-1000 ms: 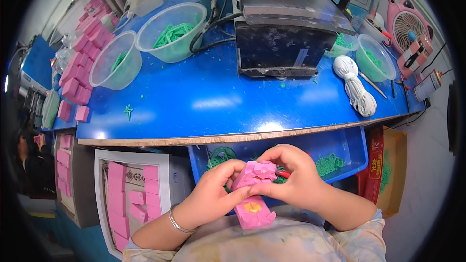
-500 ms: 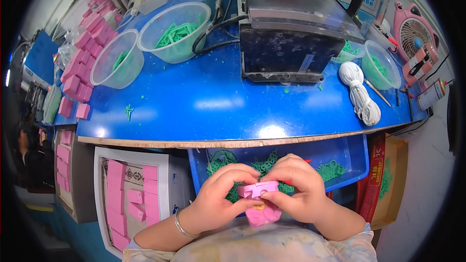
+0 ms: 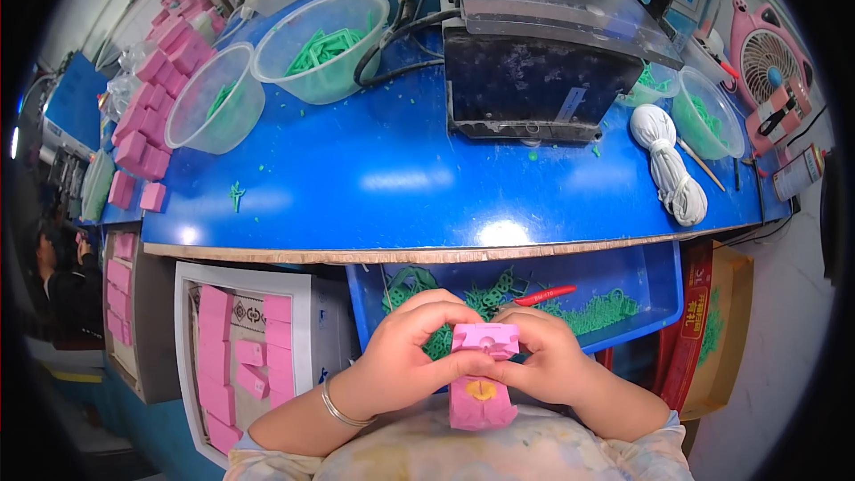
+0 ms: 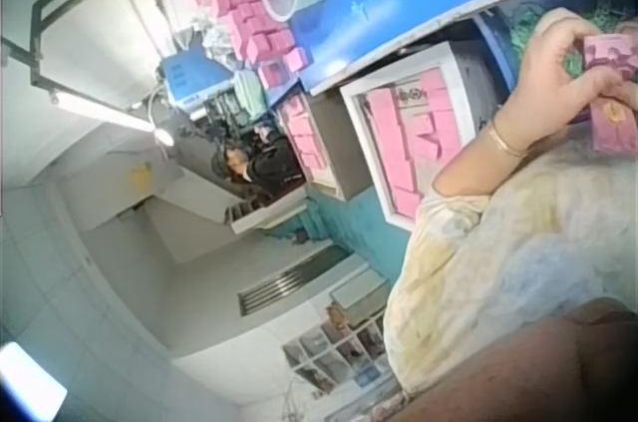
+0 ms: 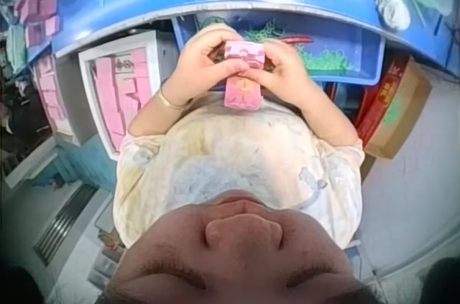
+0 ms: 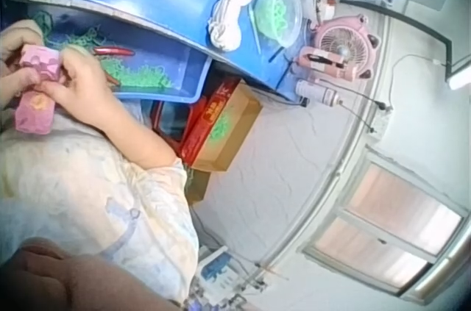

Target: Assembling small decorative jewelry or accessory components using molds and green plastic rings.

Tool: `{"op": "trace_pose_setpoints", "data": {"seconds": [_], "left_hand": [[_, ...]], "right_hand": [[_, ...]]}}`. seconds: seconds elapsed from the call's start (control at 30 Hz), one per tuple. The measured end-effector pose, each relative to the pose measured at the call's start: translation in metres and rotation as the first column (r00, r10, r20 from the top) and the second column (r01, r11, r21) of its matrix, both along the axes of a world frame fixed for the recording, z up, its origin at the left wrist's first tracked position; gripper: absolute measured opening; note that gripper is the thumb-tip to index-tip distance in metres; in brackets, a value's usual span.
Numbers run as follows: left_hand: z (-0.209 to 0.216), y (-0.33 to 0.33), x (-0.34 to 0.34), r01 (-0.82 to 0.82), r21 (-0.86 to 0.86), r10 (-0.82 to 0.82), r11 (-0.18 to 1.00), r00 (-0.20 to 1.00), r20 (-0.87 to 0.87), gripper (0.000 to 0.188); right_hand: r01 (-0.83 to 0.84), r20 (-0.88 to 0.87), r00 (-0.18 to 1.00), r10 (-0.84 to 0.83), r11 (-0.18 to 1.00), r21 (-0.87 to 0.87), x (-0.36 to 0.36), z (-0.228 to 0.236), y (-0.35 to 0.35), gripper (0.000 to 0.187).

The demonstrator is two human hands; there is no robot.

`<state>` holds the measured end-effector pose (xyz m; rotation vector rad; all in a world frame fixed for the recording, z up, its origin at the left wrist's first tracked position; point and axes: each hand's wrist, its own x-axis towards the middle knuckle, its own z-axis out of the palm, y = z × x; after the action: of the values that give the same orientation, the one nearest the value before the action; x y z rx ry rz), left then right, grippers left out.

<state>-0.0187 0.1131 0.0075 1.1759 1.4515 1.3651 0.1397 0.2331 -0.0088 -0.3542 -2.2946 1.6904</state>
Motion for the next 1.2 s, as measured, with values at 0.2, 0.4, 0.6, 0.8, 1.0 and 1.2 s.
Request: {"op": "trace_pose_setpoints", "data": {"seconds": [0.2,0.4,0.6,0.8,1.0,1.2], "left_hand": [[-0.005,0.003,-0.006,0.201,-0.020,-0.198,0.979,0.976,0.092,0.032],[-0.010,-0.003,-0.003,0.202,-0.039,-0.160,0.979,0.867,0.473,0.032],[-0.011,-0.002,0.003,0.129,0.086,-0.141,0.988,0.978,0.152,0.039],[-0.004,-0.004,0.009,0.220,0.106,-0.244,0.970,0.890,0.385,0.043],[-0.001,-0.001,0.012,0.085,-0.114,-0.007,0.990,0.830,0.557,0.047],[-0.010,-0.006,0.008,0.176,0.039,-0.172,0.984,0.849,0.501,0.062]], "right_hand": [[0.032,-0.032,0.999,-0.033,0.999,-0.021,0.005,0.006,-0.001,0.029],[-0.071,-0.078,0.996,0.053,0.966,-0.248,0.005,-0.001,-0.002,0.030],[-0.007,-0.107,0.993,-0.043,0.904,-0.427,0.006,0.002,-0.002,0.028],[-0.040,-0.125,0.991,0.038,0.999,-0.016,0.002,0.012,0.001,0.019],[0.223,-0.282,0.931,-0.233,0.972,-0.070,0.006,-0.008,-0.007,0.020],[0.210,-0.210,0.945,-0.252,0.956,-0.203,0.004,0.011,-0.015,0.028]]}}
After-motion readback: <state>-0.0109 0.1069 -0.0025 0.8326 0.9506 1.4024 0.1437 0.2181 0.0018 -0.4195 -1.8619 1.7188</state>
